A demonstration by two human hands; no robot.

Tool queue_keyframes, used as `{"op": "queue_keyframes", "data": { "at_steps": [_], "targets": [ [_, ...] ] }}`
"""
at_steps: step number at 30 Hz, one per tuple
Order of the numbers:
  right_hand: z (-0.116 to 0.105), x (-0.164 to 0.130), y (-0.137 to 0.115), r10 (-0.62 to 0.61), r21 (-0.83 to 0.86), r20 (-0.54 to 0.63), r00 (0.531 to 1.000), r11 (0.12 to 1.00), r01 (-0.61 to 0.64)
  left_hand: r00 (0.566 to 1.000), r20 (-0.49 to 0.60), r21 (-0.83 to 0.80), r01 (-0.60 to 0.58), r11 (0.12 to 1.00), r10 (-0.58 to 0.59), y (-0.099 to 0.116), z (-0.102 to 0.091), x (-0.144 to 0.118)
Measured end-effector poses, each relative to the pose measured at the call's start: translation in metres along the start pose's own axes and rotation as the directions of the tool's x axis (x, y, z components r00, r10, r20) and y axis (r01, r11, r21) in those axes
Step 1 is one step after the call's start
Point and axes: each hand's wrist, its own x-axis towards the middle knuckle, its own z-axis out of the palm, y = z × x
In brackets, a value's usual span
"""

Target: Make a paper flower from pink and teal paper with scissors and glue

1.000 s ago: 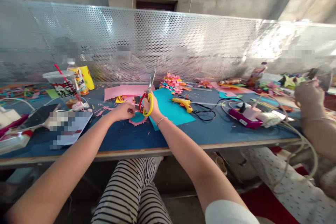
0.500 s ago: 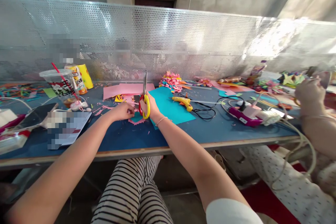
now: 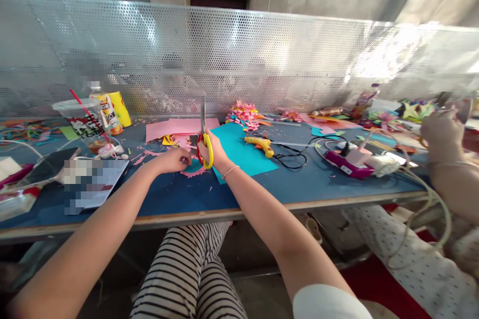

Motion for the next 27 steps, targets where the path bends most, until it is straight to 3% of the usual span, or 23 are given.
{"op": "queue_keyframes", "data": {
  "at_steps": [8, 13, 18, 23, 27],
  "targets": [
    [0.0, -0.003, -0.003, -0.04, -0.043, 0.073, 0.996, 0.998, 0.043, 1.0, 0.02, 0.052, 0.007, 0.999, -0.008, 0.005, -0.002, -0.002],
    [0.001, -0.001, 0.002, -0.05, -0.015, 0.041, 0.998, 0.999, 0.05, 0.999, 0.035, 0.029, 0.009, 1.0, -0.01, 0.006, -0.004, -0.003],
    [-0.001, 0.0, -0.002, -0.02, 0.062, -0.004, 1.0, 0.998, 0.02, 0.997, 0.033, -0.007, -0.065, 0.998, 0.065, 0.008, -0.002, -0.003],
    [-0.001, -0.002, -0.01, 0.004, 0.168, 0.06, 0.998, 0.986, -0.014, 0.997, 0.019, -0.027, -0.081, 0.996, 0.081, 0.008, 0.0, -0.002],
    [-0.001, -0.004, -0.009, -0.033, 0.147, 0.112, 0.993, 0.989, 0.016, 0.999, 0.023, 0.018, -0.049, 0.999, 0.048, 0.007, 0.001, -0.002]
  ]
}}
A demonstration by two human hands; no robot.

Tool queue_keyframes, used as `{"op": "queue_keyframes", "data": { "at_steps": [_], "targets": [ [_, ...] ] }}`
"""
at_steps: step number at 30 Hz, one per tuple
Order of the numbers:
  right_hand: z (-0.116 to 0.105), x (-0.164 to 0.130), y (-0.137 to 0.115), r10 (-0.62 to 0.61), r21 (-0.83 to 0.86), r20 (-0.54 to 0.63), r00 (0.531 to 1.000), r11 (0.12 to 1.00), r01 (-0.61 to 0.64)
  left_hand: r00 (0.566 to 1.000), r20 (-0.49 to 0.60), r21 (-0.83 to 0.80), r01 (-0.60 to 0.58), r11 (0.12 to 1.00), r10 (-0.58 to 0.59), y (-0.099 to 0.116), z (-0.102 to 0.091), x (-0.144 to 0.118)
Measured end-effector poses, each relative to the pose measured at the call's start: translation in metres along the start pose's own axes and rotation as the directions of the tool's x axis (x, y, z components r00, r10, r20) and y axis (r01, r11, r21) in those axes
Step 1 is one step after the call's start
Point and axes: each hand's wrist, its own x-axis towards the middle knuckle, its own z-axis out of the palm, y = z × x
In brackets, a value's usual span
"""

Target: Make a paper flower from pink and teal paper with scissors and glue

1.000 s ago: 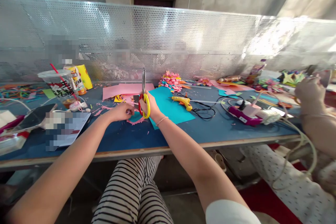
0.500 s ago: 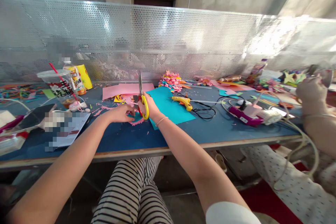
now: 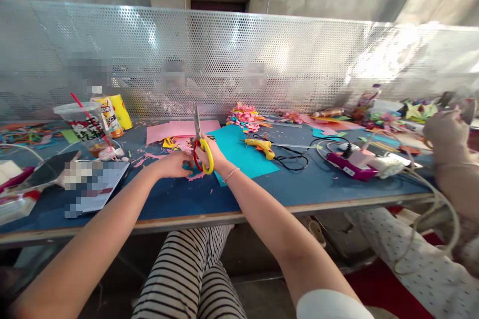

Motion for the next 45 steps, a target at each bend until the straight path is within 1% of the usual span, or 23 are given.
{"op": "queue_keyframes", "data": {
  "at_steps": [4, 8, 12, 16, 20, 23, 28, 31, 33, 35, 37, 39, 41, 45],
  "targets": [
    [-0.001, 0.0, 0.004, -0.05, -0.059, 0.005, 0.999, 0.997, 0.05, 1.0, 0.01, 0.03, 0.019, 0.999, -0.019, 0.0, 0.001, 0.0],
    [0.001, 0.001, 0.01, -0.072, -0.109, 0.009, 0.997, 0.991, 0.073, 0.999, 0.035, 0.053, 0.027, 0.998, -0.029, 0.004, 0.0, 0.001],
    [0.003, 0.002, 0.013, -0.087, -0.123, 0.017, 0.996, 0.988, 0.089, 0.998, 0.023, 0.116, 0.047, 0.992, -0.05, 0.009, 0.0, 0.001],
    [0.002, 0.002, 0.008, -0.055, -0.105, 0.011, 0.998, 0.993, 0.056, 0.999, 0.001, 0.158, 0.04, 0.987, -0.041, 0.012, 0.001, 0.001],
    [-0.001, 0.002, 0.002, 0.044, -0.002, -0.025, 0.999, 0.999, -0.044, 1.0, 0.009, 0.155, 0.028, 0.988, -0.03, 0.011, 0.002, 0.0],
    [-0.002, 0.002, 0.0, 0.075, 0.053, -0.023, 0.997, 0.996, -0.073, 0.999, 0.006, 0.131, 0.037, 0.991, -0.038, 0.012, 0.001, -0.001],
    [-0.003, 0.001, -0.002, 0.054, -0.017, 0.033, 0.998, 0.998, -0.053, 0.996, -0.007, 0.15, 0.086, 0.985, -0.086, 0.012, 0.003, 0.0],
    [-0.004, 0.0, -0.002, 0.014, -0.034, 0.043, 0.999, 0.999, -0.013, 0.995, -0.017, 0.162, 0.102, 0.981, -0.101, 0.014, 0.004, 0.0],
    [-0.003, 0.0, 0.0, 0.02, -0.041, 0.042, 0.999, 0.999, -0.018, 0.994, -0.034, 0.172, 0.107, 0.979, -0.102, 0.016, 0.005, 0.0],
    [-0.003, 0.001, 0.004, 0.067, -0.031, 0.025, 0.997, 0.997, -0.066, 0.993, -0.041, 0.191, 0.118, 0.974, -0.112, 0.018, 0.005, 0.0],
    [-0.002, 0.003, 0.01, 0.119, 0.011, -0.017, 0.993, 0.993, -0.119, 0.992, -0.035, 0.209, 0.129, 0.969, -0.124, 0.019, 0.005, 0.0],
    [-0.003, 0.004, 0.015, 0.145, 0.041, -0.063, 0.987, 0.989, -0.142, 0.991, -0.024, 0.216, 0.132, 0.967, -0.13, 0.02, 0.004, 0.0],
    [-0.004, 0.004, 0.018, 0.135, 0.023, -0.08, 0.988, 0.991, -0.133, 0.992, -0.026, 0.218, 0.128, 0.968, -0.125, 0.02, 0.003, 0.0],
    [-0.004, 0.004, 0.019, 0.106, -0.068, -0.063, 0.992, 0.992, -0.11, 0.99, -0.026, 0.201, 0.139, 0.97, -0.137, 0.016, 0.0, 0.0]
  ]
}}
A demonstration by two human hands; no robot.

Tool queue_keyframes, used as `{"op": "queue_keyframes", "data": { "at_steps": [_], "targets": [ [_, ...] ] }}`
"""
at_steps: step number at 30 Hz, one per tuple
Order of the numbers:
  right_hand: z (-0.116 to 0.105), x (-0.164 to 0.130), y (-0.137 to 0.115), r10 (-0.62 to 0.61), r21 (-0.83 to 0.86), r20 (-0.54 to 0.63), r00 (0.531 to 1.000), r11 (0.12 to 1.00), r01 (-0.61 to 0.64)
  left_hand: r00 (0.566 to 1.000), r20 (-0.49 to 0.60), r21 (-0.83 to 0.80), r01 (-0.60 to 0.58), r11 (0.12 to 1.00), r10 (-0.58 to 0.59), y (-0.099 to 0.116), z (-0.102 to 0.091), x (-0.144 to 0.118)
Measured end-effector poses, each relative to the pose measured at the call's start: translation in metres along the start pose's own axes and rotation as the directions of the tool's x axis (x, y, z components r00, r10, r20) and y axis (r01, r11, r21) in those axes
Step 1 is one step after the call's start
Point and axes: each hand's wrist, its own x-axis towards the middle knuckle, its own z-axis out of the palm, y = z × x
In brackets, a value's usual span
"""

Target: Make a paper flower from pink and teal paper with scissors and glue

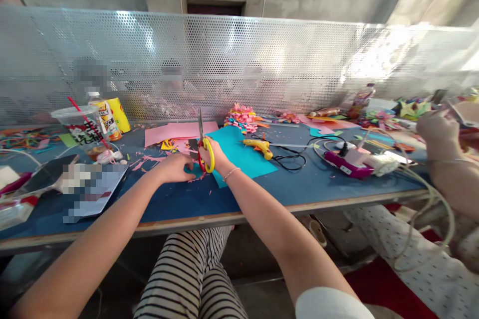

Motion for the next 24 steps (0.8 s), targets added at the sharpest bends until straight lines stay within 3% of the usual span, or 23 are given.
{"op": "queue_keyframes", "data": {
  "at_steps": [5, 10, 16, 20, 24],
  "targets": [
    [0.002, 0.002, 0.0, 0.036, -0.067, 0.003, 0.999, 0.997, -0.035, 0.999, 0.043, -0.14, 0.027, 0.99, -0.021, -0.009, -0.009, -0.004],
    [0.003, 0.005, 0.002, 0.07, -0.071, 0.012, 0.997, 0.995, -0.069, 0.999, 0.053, -0.166, 0.018, 0.986, -0.01, -0.015, -0.017, -0.008],
    [0.001, 0.004, -0.004, 0.056, -0.012, -0.041, 0.998, 0.998, -0.056, 0.996, -0.078, -0.192, -0.044, 0.98, 0.03, -0.022, -0.02, -0.007],
    [0.001, 0.0, -0.016, 0.007, 0.153, -0.076, 0.997, 0.988, 0.004, 0.992, -0.085, -0.142, 0.078, 0.987, -0.091, -0.029, -0.018, -0.007],
    [0.006, -0.006, -0.024, 0.037, 0.337, 0.051, 0.998, 0.94, -0.052, 0.962, -0.046, -0.06, 0.266, 0.962, -0.269, -0.037, -0.014, -0.008]
  ]
}}
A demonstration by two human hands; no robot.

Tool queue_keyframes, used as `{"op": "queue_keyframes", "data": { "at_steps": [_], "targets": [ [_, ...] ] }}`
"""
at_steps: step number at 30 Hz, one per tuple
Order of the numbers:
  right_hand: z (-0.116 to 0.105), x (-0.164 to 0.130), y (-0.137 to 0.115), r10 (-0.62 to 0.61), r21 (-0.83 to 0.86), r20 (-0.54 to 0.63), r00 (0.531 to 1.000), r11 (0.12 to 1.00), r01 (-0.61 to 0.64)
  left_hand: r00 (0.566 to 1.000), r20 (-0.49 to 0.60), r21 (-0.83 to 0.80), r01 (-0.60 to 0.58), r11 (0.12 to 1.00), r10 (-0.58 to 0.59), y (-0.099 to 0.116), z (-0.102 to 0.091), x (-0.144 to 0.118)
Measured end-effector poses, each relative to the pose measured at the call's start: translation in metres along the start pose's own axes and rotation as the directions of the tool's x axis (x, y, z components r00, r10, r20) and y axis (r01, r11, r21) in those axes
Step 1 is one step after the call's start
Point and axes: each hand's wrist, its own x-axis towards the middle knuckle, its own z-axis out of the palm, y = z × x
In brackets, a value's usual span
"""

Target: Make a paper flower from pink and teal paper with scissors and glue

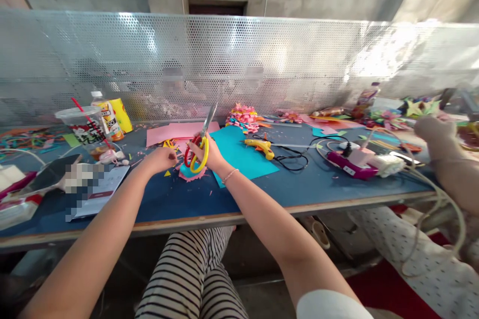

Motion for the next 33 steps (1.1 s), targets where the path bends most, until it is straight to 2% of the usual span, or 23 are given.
{"op": "queue_keyframes", "data": {
  "at_steps": [3, 5, 11, 17, 21, 25, 30, 33],
  "targets": [
    [0.005, -0.004, 0.002, 0.057, 0.049, 0.092, 0.994, 0.997, -0.061, 0.991, 0.119, 0.038, 0.063, 0.997, -0.067, -0.006, 0.004, 0.003],
    [0.008, -0.005, 0.005, 0.063, 0.042, 0.113, 0.992, 0.997, -0.068, 0.977, 0.2, 0.037, 0.071, 0.997, -0.077, -0.008, 0.006, 0.005],
    [0.013, -0.006, 0.012, 0.087, -0.005, 0.143, 0.986, 0.996, -0.087, 0.943, 0.326, -0.087, 0.101, 0.991, -0.067, -0.007, 0.004, 0.007],
    [0.015, -0.006, 0.009, 0.077, -0.129, 0.114, 0.99, 0.99, -0.062, 0.935, 0.348, -0.121, 0.11, 0.986, -0.062, -0.004, 0.002, 0.005],
    [0.017, -0.007, 0.004, -0.017, -0.244, 0.113, 0.993, 0.969, 0.045, 0.92, 0.386, -0.155, 0.137, 0.978, -0.068, -0.002, 0.0, 0.006],
    [0.018, -0.007, 0.004, -0.066, -0.255, 0.129, 0.989, 0.962, 0.098, 0.913, 0.402, -0.214, 0.164, 0.963, -0.066, -0.001, 0.0, 0.006],
    [0.012, -0.002, 0.01, -0.005, -0.204, 0.045, 0.999, 0.979, 0.015, 0.926, 0.375, -0.177, 0.118, 0.977, -0.044, -0.002, 0.003, 0.006],
    [0.002, 0.003, 0.011, -0.057, -0.222, -0.063, 0.996, 0.974, 0.042, 0.929, 0.37, -0.19, 0.109, 0.976, -0.032, -0.004, 0.005, 0.008]
  ]
}}
